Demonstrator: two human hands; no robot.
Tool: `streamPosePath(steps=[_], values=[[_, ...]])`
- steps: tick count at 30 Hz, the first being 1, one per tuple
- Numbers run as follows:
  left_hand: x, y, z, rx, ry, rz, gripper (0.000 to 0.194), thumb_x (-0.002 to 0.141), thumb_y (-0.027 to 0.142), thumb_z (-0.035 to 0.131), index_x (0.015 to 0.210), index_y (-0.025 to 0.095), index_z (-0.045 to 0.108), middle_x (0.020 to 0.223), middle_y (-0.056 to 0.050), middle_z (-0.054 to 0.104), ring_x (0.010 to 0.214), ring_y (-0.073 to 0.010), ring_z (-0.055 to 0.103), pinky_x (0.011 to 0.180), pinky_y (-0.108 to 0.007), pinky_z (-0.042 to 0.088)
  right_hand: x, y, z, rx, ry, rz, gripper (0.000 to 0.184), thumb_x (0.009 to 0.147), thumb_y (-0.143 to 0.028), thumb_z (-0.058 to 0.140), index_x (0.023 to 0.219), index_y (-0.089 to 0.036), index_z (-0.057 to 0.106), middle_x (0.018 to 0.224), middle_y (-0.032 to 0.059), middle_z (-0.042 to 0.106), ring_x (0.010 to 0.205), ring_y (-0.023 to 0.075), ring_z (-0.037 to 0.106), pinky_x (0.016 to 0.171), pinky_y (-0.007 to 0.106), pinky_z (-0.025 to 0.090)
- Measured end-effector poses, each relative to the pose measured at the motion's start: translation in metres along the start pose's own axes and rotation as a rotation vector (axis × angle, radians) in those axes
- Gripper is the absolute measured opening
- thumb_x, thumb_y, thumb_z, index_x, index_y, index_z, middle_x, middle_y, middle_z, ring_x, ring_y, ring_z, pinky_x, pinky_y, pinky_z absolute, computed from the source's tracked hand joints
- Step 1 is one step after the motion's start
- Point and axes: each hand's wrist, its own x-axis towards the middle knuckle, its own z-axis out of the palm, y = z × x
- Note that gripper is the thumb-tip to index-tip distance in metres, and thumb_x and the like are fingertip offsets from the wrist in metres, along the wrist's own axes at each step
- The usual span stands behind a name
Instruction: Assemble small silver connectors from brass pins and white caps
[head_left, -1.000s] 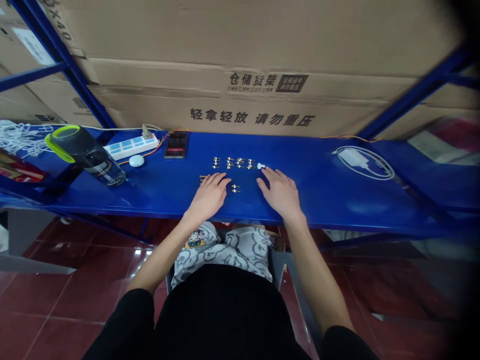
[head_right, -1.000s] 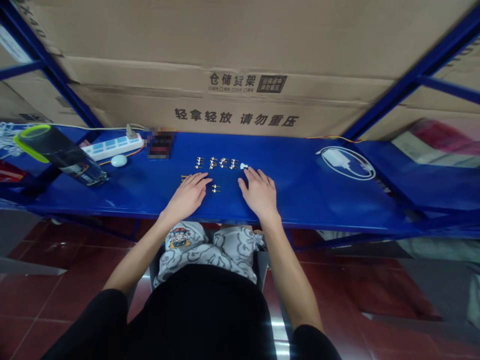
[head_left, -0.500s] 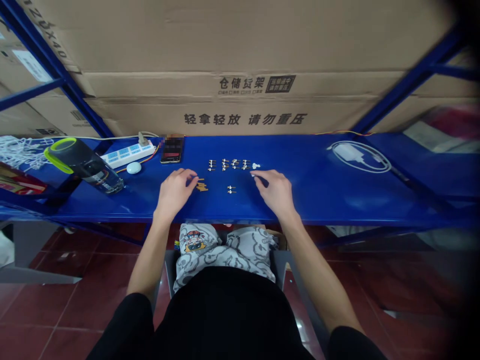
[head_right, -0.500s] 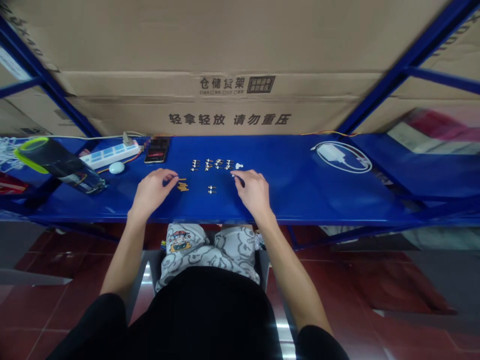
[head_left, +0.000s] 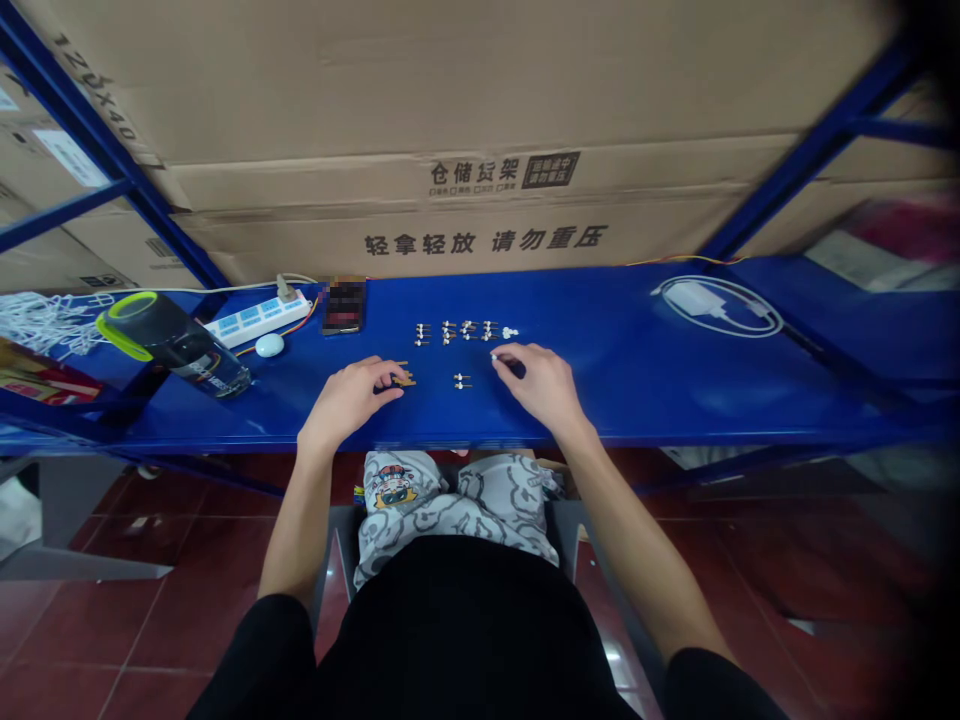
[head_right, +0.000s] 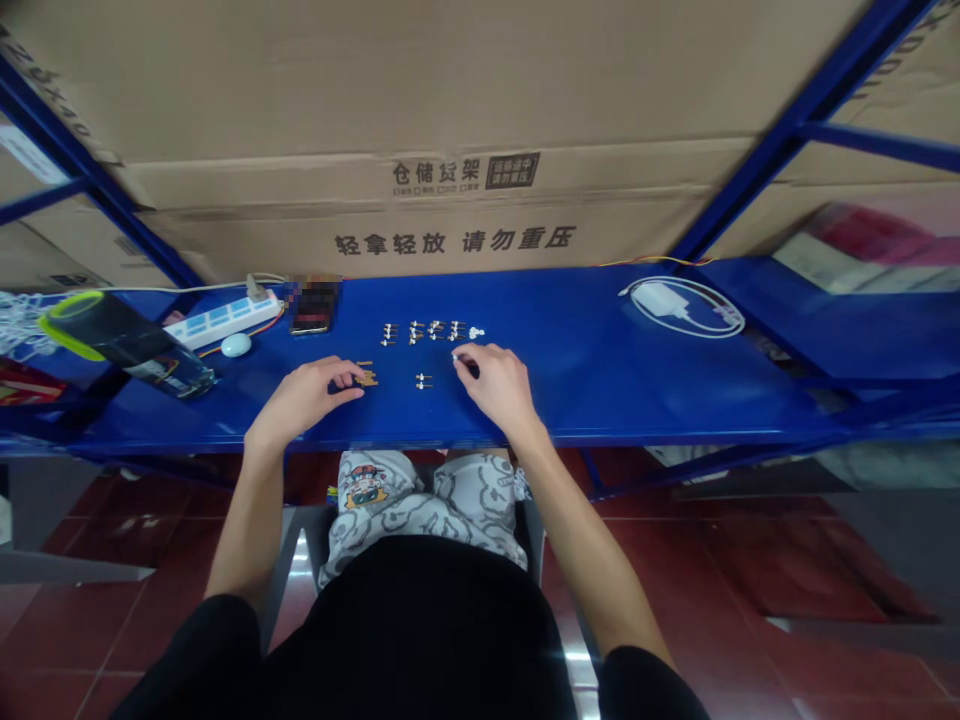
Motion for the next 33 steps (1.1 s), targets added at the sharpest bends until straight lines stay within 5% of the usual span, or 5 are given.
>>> streamPosePath(steps=[5,13,18,25,33], values=[[0.001,0.003,0.002,0.032,0.031,-0.018,0.016,0.093,0.029,0.069,0.104,0.032,0.080,0.097,-0.001,0.074,0.082,-0.0194,0.068,0.068,-0.029,0.048,0.000,-0.001,0.000,0.018,-0.012,0.006,0.022,0.095,-0.033,0.057,0.105,-0.028,0.075,0.093,0.0030,0.078,0.090,0.0230,0.073,0.080,0.036,0.054],[-0.011,0.020,0.015,0.137,0.018,0.195,0.031,0.097,0.028,0.065,0.127,0.031,0.073,0.111,-0.008,0.075,0.100,-0.0277,0.068,0.089,-0.042,0.053,-0.001,-0.004,-0.002,0.058,-0.053,-0.049,0.026,0.098,-0.036,0.054,0.108,-0.027,0.076,0.097,0.0045,0.078,0.089,0.0231,0.072,0.080,0.038,0.056],[-0.009,0.032,0.020,0.051,-0.001,0.214,0.029,0.097,0.025,0.067,0.125,0.028,0.073,0.111,-0.007,0.071,0.103,-0.0257,0.068,0.089,-0.038,0.054,-0.002,-0.006,-0.003,0.117,-0.103,-0.158,0.028,0.100,-0.032,0.051,0.112,-0.027,0.075,0.111,0.0037,0.078,0.098,0.0233,0.071,0.089,0.040,0.056],[0.002,0.026,0.027,-0.140,0.016,0.176,0.011,0.096,0.024,0.068,0.094,0.025,0.079,0.094,-0.003,0.072,0.081,-0.0198,0.068,0.076,-0.032,0.052,-0.002,-0.004,-0.002,0.124,-0.110,-0.155,0.022,0.098,-0.030,0.053,0.105,-0.026,0.074,0.104,0.0030,0.078,0.094,0.0216,0.071,0.090,0.038,0.055],[0.016,0.027,0.035,-0.255,0.076,0.235,0.017,0.100,0.034,0.064,0.092,0.023,0.075,0.095,-0.002,0.073,0.084,-0.0190,0.067,0.080,-0.032,0.049,-0.004,-0.007,-0.005,0.184,-0.139,-0.172,0.021,0.099,-0.041,0.057,0.097,-0.026,0.072,0.096,0.0035,0.076,0.089,0.0212,0.070,0.085,0.035,0.054]])
